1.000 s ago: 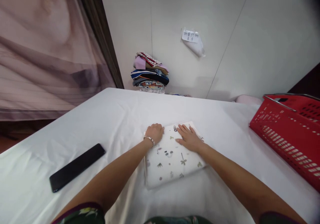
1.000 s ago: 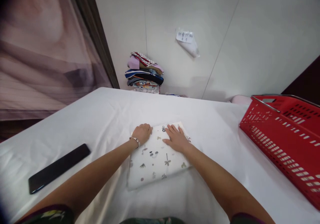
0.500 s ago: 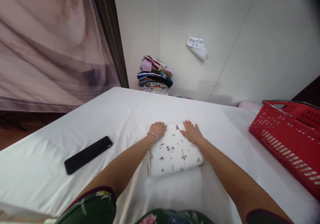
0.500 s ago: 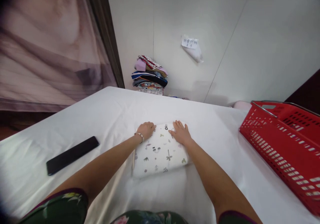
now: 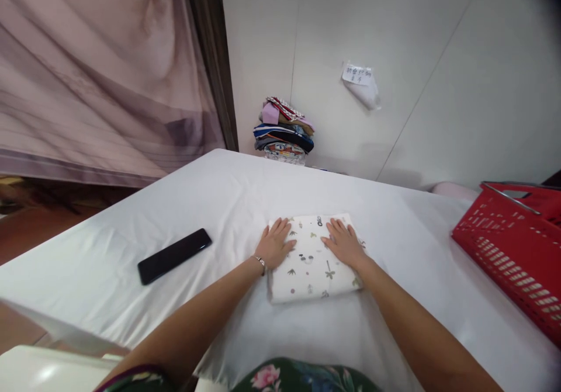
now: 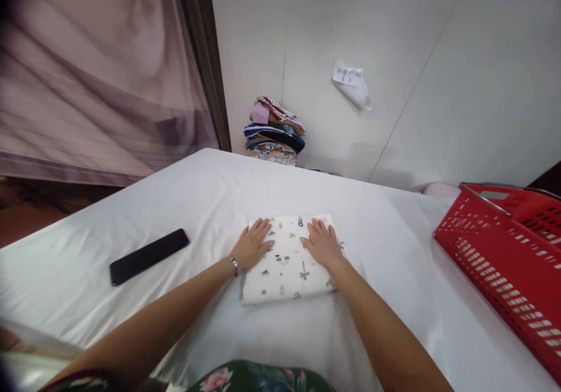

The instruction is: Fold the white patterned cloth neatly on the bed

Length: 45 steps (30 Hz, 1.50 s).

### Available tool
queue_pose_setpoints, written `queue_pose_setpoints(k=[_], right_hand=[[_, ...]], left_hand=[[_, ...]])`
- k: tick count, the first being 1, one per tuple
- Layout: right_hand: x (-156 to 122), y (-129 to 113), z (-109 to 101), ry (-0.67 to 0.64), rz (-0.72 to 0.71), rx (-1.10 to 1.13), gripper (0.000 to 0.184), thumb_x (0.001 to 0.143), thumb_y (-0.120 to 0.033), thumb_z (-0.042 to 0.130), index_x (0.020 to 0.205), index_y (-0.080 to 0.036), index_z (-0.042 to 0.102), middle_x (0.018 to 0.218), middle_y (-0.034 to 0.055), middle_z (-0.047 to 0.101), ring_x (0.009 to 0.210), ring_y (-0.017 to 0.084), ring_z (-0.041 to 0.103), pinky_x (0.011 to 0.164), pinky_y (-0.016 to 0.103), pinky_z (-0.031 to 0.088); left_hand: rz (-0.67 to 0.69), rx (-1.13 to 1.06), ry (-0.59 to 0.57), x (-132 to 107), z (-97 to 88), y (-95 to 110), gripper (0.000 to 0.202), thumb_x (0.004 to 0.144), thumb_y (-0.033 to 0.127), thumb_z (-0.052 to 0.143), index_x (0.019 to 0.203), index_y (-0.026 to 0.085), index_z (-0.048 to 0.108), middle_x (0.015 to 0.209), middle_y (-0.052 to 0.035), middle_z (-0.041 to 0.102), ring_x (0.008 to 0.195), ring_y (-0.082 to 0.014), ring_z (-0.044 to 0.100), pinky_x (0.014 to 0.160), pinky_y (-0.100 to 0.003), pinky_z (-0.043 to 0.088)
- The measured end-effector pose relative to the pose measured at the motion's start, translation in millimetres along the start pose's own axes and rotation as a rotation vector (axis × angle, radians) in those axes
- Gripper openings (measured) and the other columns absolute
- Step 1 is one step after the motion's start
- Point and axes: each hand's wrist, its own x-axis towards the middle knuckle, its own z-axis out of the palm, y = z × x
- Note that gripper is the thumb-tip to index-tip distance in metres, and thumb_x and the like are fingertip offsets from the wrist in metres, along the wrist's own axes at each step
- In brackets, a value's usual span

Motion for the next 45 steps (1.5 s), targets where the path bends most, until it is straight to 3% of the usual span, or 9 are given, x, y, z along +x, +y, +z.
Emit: queue_pose_setpoints(k=[4, 7, 12, 18, 24, 29, 34, 39, 45], right_hand=[[-9, -2, -13, -0.004, 0.021, 0.084, 0.058, 0.089, -0.049, 0.026, 0.137, -0.018, 0.035, 0.148, 0.0073, 0.021, 0.137, 0.022, 0.013, 0.109, 0.044, 0.01], [-35, -9, -17, 0.088, 0.023, 0.13, 0.056, 0.09, -0.047, 0.023, 0.135, -0.017, 0.038, 0.146, 0.0076, 0.026, 0.136, 0.021, 0.015, 0.109, 0.044, 0.01], [-82, -25, 7, 0.133, -0.169, 0.055, 0.053, 0.09, -0.049, 0.026, 0.134, -0.024, 0.041, 0.145, 0.0036, 0.03, 0.135, 0.023, 0.019, 0.109, 0.048, 0.009], [-89, -30, 27, 0.203, -0.205, -0.018, 0.051, 0.09, -0.048, 0.028, 0.132, -0.023, 0.044, 0.143, 0.0042, 0.032, 0.133, 0.024, 0.025, 0.108, 0.048, 0.014], [-91, -33, 13, 0.156, -0.178, 0.049, 0.053, 0.091, -0.048, 0.025, 0.132, -0.02, 0.044, 0.144, 0.0055, 0.032, 0.134, 0.023, 0.022, 0.108, 0.049, 0.014], [-92, -62, -1, 0.188, -0.295, 0.064, 0.051, 0.092, -0.046, 0.025, 0.136, -0.024, 0.038, 0.148, 0.0039, 0.022, 0.137, 0.024, 0.013, 0.108, 0.051, 0.012], [-86, -84, 17, 0.128, -0.456, 0.008, 0.054, 0.09, -0.05, 0.031, 0.137, -0.025, 0.035, 0.147, 0.0063, 0.024, 0.135, 0.026, 0.018, 0.106, 0.051, 0.016], [-85, -82, 29, 0.148, -0.472, 0.001, 0.053, 0.09, -0.049, 0.033, 0.137, -0.026, 0.035, 0.147, 0.0064, 0.025, 0.135, 0.026, 0.019, 0.106, 0.05, 0.016], [-86, -85, 23, 0.116, -0.447, 0.015, 0.053, 0.09, -0.05, 0.031, 0.137, -0.024, 0.036, 0.147, 0.0071, 0.025, 0.135, 0.025, 0.017, 0.107, 0.049, 0.013]], left_hand=[[-0.006, -0.077, 0.062, -3, -1.1, -2, 0.051, 0.089, 0.044, 0.034, 0.135, 0.022, 0.033, 0.147, -0.0048, 0.024, 0.137, -0.0194, 0.011, 0.11, -0.044, 0.015], [-0.092, -0.162, 0.166, -18, -3.6, -7, 0.049, 0.088, 0.039, 0.037, 0.132, 0.017, 0.038, 0.146, -0.0078, 0.027, 0.136, -0.0181, 0.016, 0.11, -0.037, 0.02], [-0.254, -0.287, 0.188, -46, -10.0, -12, 0.047, 0.083, 0.037, 0.046, 0.126, 0.018, 0.043, 0.136, -0.0082, 0.043, 0.125, -0.0205, 0.038, 0.106, -0.034, 0.028], [-0.375, -0.377, 0.153, -52, -17.1, 1, 0.046, 0.08, 0.03, 0.05, 0.124, 0.019, 0.044, 0.113, -0.0061, 0.06, 0.089, -0.0166, 0.06, 0.084, -0.029, 0.044], [-0.463, -0.482, 0.151, -63, -11.8, 9, 0.039, 0.078, 0.031, 0.052, 0.114, 0.016, 0.049, 0.1, -0.0054, 0.064, 0.077, -0.014, 0.062, 0.069, -0.024, 0.046], [-0.476, -0.519, 0.13, -83, -11.7, 16, 0.019, 0.079, 0.029, 0.047, 0.09, 0.018, 0.059, 0.078, -0.0011, 0.066, 0.071, -0.0142, 0.06, 0.065, -0.024, 0.044], [-0.454, -0.508, 0.089, -101, -18.5, 29, 0.024, 0.078, 0.04, 0.048, 0.068, 0.02, 0.057, 0.065, 0.0012, 0.061, 0.065, -0.0147, 0.056, 0.061, -0.025, 0.039], [-0.379, -0.456, -0.02, -114, -21.4, 38, 0.029, 0.074, 0.048, 0.051, 0.068, 0.02, 0.054, 0.063, 0.0022, 0.057, 0.06, -0.0139, 0.052, 0.055, -0.024, 0.034], [-0.347, -0.387, -0.059, -119, -19.0, 39, 0.026, 0.074, 0.042, 0.051, 0.062, 0.019, 0.05, 0.057, 0.0033, 0.052, 0.058, -0.0126, 0.049, 0.053, -0.023, 0.031]])
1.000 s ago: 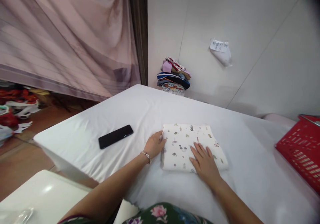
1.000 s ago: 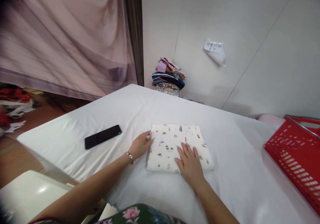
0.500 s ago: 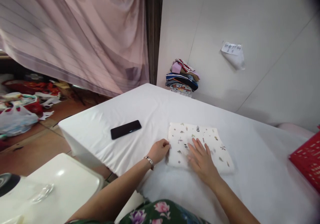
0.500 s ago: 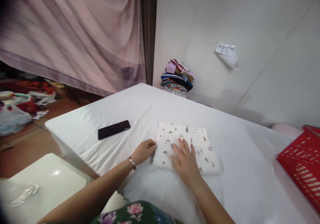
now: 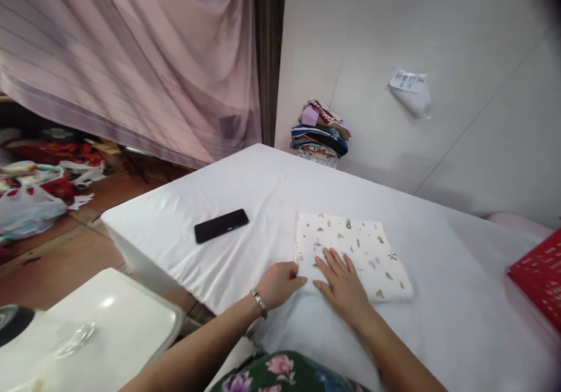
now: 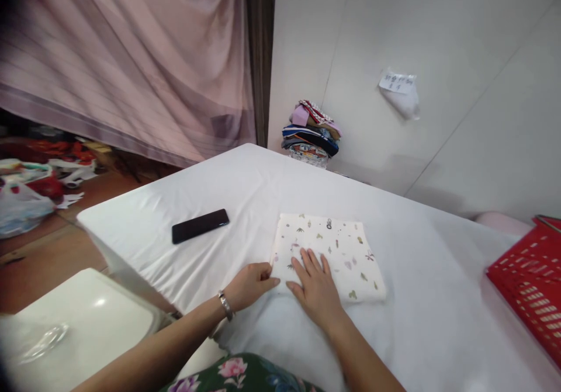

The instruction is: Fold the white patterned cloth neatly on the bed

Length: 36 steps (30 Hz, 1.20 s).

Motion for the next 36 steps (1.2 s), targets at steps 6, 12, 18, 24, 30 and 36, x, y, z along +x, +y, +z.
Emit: queue_pose_setpoints(k=[6, 12, 18, 24, 30, 36], right_hand=[[-2, -4, -17, -0.051, 0.044, 0.077, 0.053, 0.09, -0.052, 0.03, 0.136, -0.026, 0.037, 0.146, 0.0052, 0.027, 0.136, 0.023, 0.017, 0.108, 0.048, 0.011], [-34, 45, -35, 0.078, 0.347, -0.022, 0.053, 0.091, -0.048, 0.028, 0.135, -0.021, 0.039, 0.146, 0.0073, 0.028, 0.136, 0.024, 0.015, 0.108, 0.049, 0.008], [-62, 80, -18, 0.09, 0.562, -0.046, 0.053, 0.091, -0.047, 0.027, 0.136, -0.02, 0.037, 0.146, 0.0063, 0.027, 0.136, 0.021, 0.015, 0.107, 0.047, 0.016], [-62, 80, -14, 0.127, 0.553, 0.028, 0.052, 0.09, -0.047, 0.03, 0.135, -0.022, 0.038, 0.146, 0.0054, 0.027, 0.136, 0.022, 0.015, 0.107, 0.049, 0.015], [-67, 89, -13, 0.313, 0.597, 0.254, 0.047, 0.089, -0.043, 0.035, 0.13, -0.022, 0.046, 0.146, 0.005, 0.028, 0.136, 0.023, 0.016, 0.108, 0.049, 0.016], [-83, 82, -27, 0.621, 0.955, 0.822, 0.063, 0.079, -0.048, 0.052, 0.136, -0.026, 0.036, 0.147, 0.002, 0.024, 0.134, 0.025, 0.023, 0.107, 0.042, 0.029]], left_hand=[[0.042, 0.19, -0.034, 2, -4.4, -4, 0.035, 0.08, 0.044, 0.044, 0.057, 0.019, 0.053, 0.057, 0.0004, 0.056, 0.059, -0.0146, 0.053, 0.055, -0.025, 0.031], [0.201, 0.285, 0.249, 7, -9.8, 0, 0.025, 0.085, 0.038, 0.043, 0.093, 0.021, 0.06, 0.09, -0.0038, 0.065, 0.083, -0.0183, 0.06, 0.068, -0.029, 0.043], [0.568, 0.483, 0.294, 26, 24.5, 0, 0.049, 0.088, 0.045, 0.038, 0.13, 0.021, 0.043, 0.138, -0.0066, 0.042, 0.13, -0.0264, 0.031, 0.106, -0.051, 0.021], [0.461, 0.443, 0.143, 28, 32.6, -7, 0.052, 0.089, 0.047, 0.033, 0.137, 0.024, 0.034, 0.145, -0.0048, 0.03, 0.135, -0.0248, 0.02, 0.108, -0.052, 0.015], [0.386, 0.297, 0.103, 35, 10.1, 1, 0.041, 0.089, 0.043, 0.035, 0.124, 0.026, 0.049, 0.138, -0.0039, 0.042, 0.131, -0.0209, 0.03, 0.108, -0.049, 0.016], [0.454, 0.332, 0.289, 86, -15.9, 21, 0.034, 0.088, 0.04, 0.039, 0.113, 0.023, 0.055, 0.133, -0.0061, 0.048, 0.127, -0.0217, 0.036, 0.108, -0.046, 0.015]])
